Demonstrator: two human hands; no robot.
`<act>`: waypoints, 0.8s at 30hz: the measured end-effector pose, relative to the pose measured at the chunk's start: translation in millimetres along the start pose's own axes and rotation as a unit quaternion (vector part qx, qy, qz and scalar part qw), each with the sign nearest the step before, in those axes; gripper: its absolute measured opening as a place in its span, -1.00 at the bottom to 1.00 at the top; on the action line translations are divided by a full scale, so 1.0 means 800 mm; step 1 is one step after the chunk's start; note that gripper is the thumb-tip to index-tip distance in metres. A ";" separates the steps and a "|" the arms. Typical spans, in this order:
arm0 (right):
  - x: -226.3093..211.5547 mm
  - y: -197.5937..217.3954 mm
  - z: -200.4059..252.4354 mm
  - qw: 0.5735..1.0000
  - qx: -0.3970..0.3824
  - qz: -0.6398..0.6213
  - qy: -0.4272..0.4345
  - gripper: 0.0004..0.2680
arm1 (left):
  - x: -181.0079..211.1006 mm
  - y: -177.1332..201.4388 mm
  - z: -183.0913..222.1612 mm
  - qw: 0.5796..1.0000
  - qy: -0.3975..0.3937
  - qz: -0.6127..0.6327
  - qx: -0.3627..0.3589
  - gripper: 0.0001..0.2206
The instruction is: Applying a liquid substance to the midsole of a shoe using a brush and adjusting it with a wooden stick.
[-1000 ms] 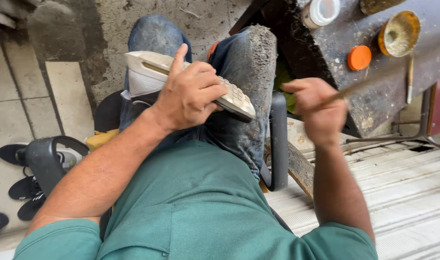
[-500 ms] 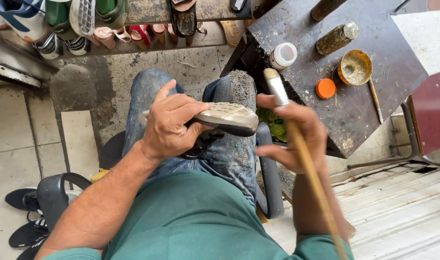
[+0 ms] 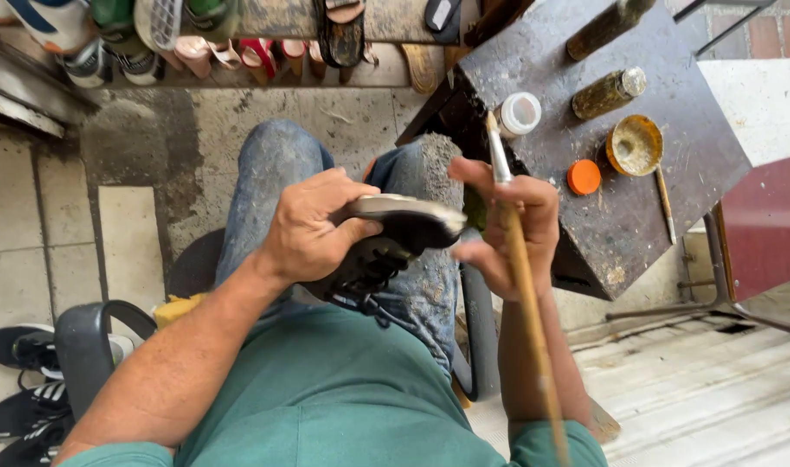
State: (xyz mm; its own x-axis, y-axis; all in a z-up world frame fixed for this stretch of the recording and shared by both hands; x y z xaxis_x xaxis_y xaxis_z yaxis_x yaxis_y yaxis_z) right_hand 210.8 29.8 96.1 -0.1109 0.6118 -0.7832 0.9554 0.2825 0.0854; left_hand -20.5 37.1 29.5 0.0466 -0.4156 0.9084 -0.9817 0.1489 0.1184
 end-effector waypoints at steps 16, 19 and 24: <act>0.056 -0.068 0.026 0.995 0.074 0.015 0.060 -0.71 | 0.024 0.034 0.010 0.999 -0.021 0.026 -0.003 -0.39; 0.049 -0.082 0.017 0.994 0.083 0.006 0.069 -0.75 | 0.038 0.029 -0.001 0.995 -0.095 0.017 0.007 -0.67; 0.052 -0.095 0.018 0.988 0.120 0.014 0.092 -0.72 | 0.032 0.030 -0.002 0.995 -0.094 0.024 0.020 -0.77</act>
State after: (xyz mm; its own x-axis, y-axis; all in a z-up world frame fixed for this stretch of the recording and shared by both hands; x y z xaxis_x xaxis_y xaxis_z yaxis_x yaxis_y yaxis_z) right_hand 137.2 23.1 48.3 -0.1109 0.7470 -0.6555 0.9937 0.0937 -0.0613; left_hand -42.5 31.9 56.2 -0.0316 -0.5708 0.8205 -0.9889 0.1373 0.0575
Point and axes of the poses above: each hand's wrist, its own z-axis away from the middle knuckle, its own y-axis out of the back of the hand, x = y × z, the point moved 3 cm from there along -z, towards the middle knuckle, and after that the axes turned 1 degree about z, right-handed, at the moved point
